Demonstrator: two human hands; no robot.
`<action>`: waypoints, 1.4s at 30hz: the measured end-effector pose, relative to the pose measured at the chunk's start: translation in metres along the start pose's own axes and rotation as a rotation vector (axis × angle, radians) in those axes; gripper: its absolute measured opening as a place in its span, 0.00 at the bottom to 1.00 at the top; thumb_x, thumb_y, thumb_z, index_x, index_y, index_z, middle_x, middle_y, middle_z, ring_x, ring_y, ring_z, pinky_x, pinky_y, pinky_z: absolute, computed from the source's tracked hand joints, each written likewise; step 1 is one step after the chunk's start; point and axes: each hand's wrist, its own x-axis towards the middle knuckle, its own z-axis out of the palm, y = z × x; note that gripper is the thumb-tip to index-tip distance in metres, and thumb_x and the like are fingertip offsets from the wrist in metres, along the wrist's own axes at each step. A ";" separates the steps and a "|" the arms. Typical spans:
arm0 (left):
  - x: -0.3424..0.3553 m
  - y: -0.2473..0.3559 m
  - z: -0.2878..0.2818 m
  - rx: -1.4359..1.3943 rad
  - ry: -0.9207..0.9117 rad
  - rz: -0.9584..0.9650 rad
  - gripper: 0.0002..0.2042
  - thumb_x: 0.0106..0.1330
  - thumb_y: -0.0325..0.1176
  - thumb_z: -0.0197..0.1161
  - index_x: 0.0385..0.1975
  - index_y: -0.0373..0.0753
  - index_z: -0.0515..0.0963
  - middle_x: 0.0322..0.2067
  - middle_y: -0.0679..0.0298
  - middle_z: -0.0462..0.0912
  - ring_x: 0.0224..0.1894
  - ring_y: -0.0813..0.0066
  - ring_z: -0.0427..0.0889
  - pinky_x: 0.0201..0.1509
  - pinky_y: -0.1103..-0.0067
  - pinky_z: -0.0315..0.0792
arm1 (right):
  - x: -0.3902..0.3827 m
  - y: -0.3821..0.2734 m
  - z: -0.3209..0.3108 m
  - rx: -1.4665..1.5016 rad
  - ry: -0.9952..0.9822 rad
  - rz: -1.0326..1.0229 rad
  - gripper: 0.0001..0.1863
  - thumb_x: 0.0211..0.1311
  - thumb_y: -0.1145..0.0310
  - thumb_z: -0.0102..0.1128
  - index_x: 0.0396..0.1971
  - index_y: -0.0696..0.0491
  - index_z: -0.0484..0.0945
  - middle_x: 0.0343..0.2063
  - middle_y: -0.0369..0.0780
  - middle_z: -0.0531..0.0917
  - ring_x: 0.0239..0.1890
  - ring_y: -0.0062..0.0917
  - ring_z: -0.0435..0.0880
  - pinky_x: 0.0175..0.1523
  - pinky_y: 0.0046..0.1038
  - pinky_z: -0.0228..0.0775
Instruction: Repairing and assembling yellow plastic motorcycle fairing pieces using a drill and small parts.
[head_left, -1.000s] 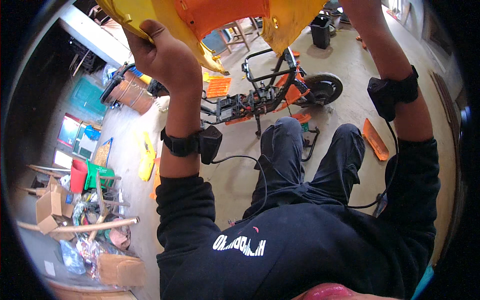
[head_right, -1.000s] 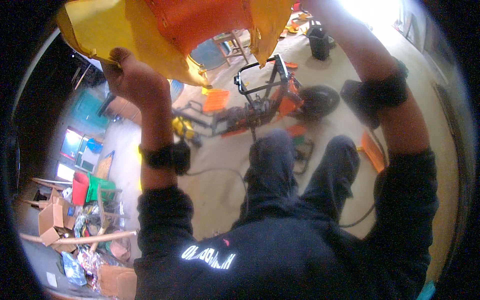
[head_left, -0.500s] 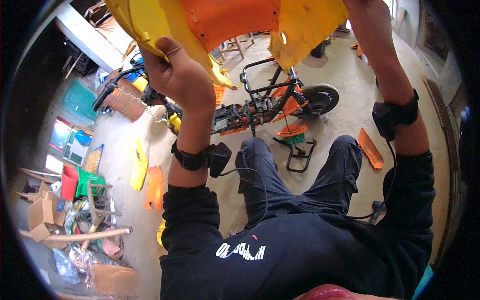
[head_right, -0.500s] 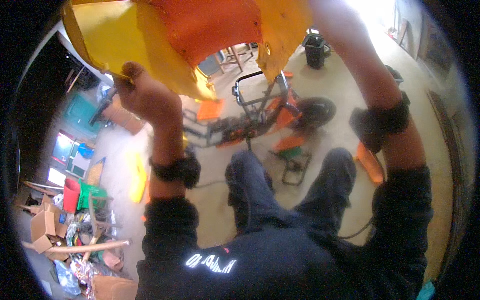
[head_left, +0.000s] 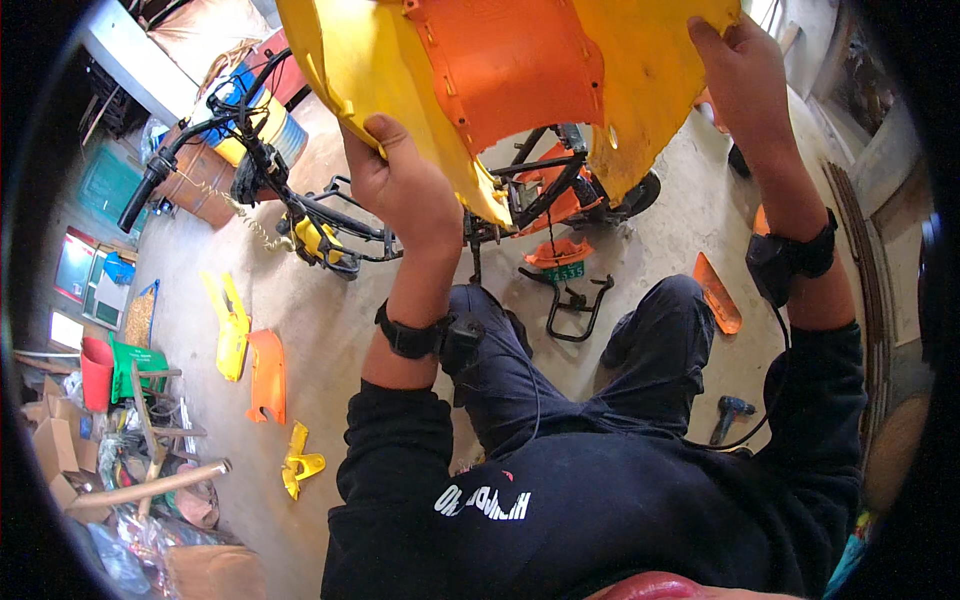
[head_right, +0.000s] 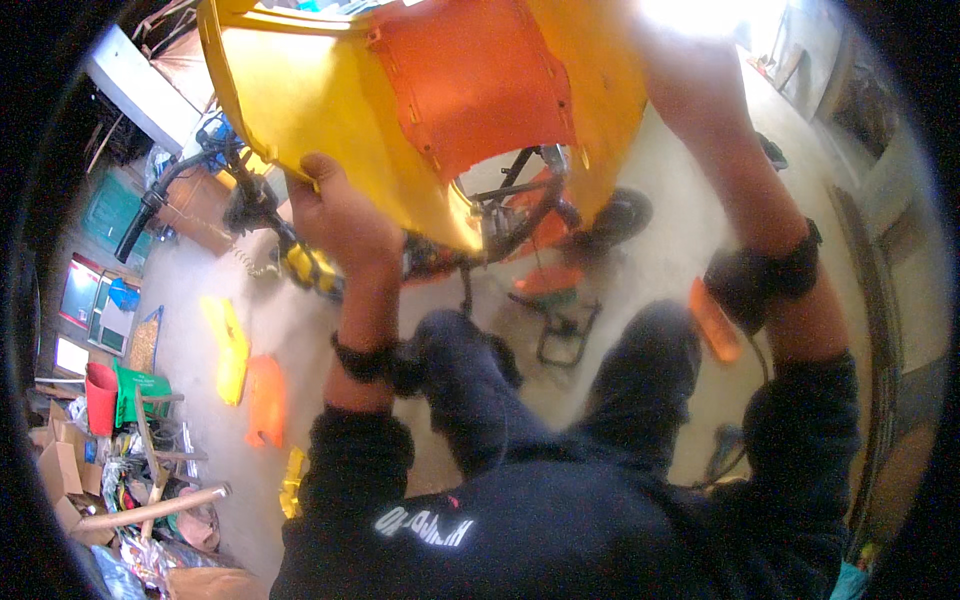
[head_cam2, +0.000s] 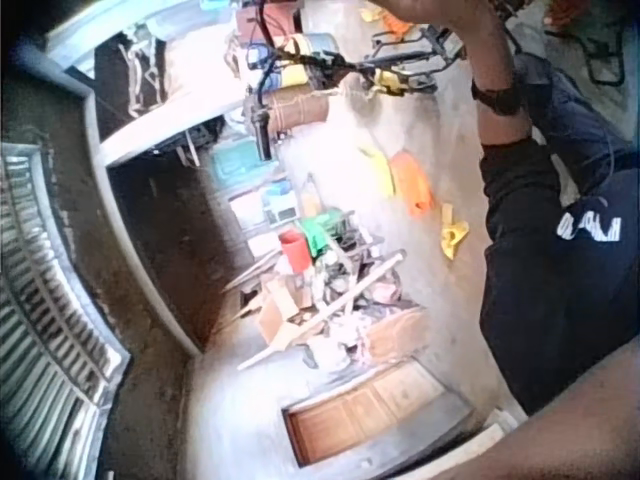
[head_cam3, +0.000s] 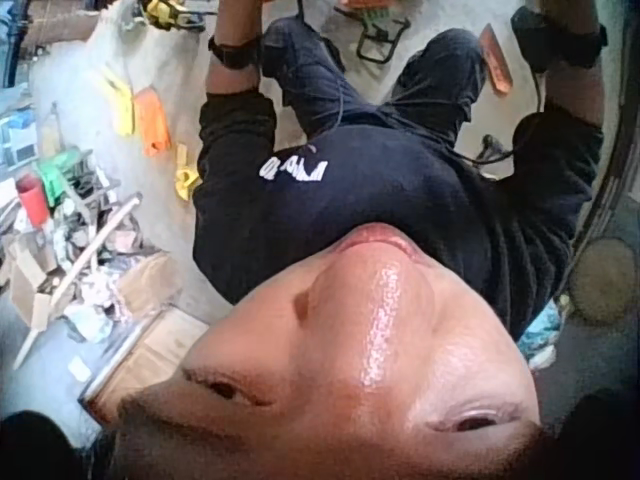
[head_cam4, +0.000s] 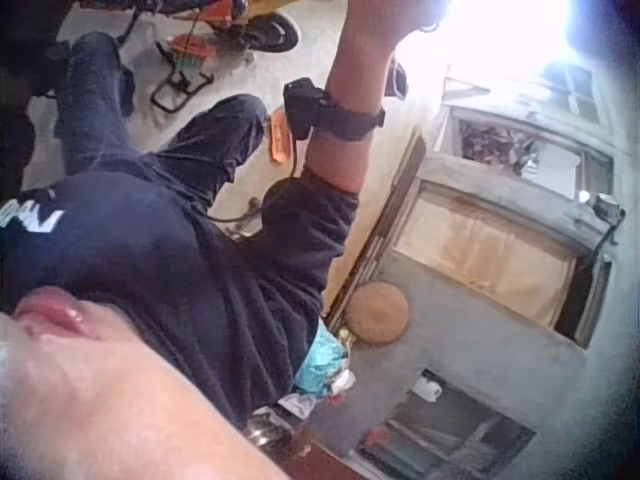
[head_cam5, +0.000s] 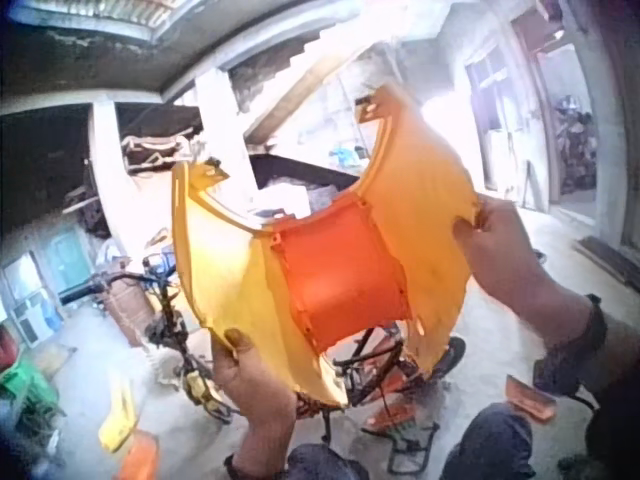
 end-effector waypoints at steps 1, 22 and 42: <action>-0.001 0.000 -0.007 -0.014 0.011 -0.041 0.17 0.78 0.34 0.48 0.58 0.30 0.70 0.47 0.60 0.80 0.46 0.75 0.78 0.53 0.79 0.71 | 0.001 0.001 0.005 0.002 -0.012 -0.004 0.13 0.64 0.78 0.52 0.47 0.62 0.78 0.38 0.39 0.86 0.40 0.20 0.82 0.48 0.24 0.72; -0.080 -0.009 -0.117 0.047 0.381 -0.346 0.19 0.79 0.35 0.44 0.64 0.31 0.63 0.56 0.53 0.74 0.54 0.63 0.77 0.58 0.70 0.72 | -0.052 -0.003 0.118 -0.186 -0.276 0.117 0.27 0.57 0.75 0.53 0.60 0.47 0.74 0.29 0.53 0.82 0.30 0.42 0.86 0.37 0.33 0.76; -0.139 -0.012 -0.158 0.061 0.434 -0.464 0.24 0.71 0.22 0.51 0.66 0.31 0.57 0.62 0.52 0.67 0.63 0.61 0.70 0.66 0.69 0.65 | -0.063 0.004 0.193 -0.173 -0.456 0.057 0.20 0.61 0.77 0.52 0.55 0.53 0.77 0.33 0.51 0.83 0.32 0.42 0.85 0.39 0.33 0.75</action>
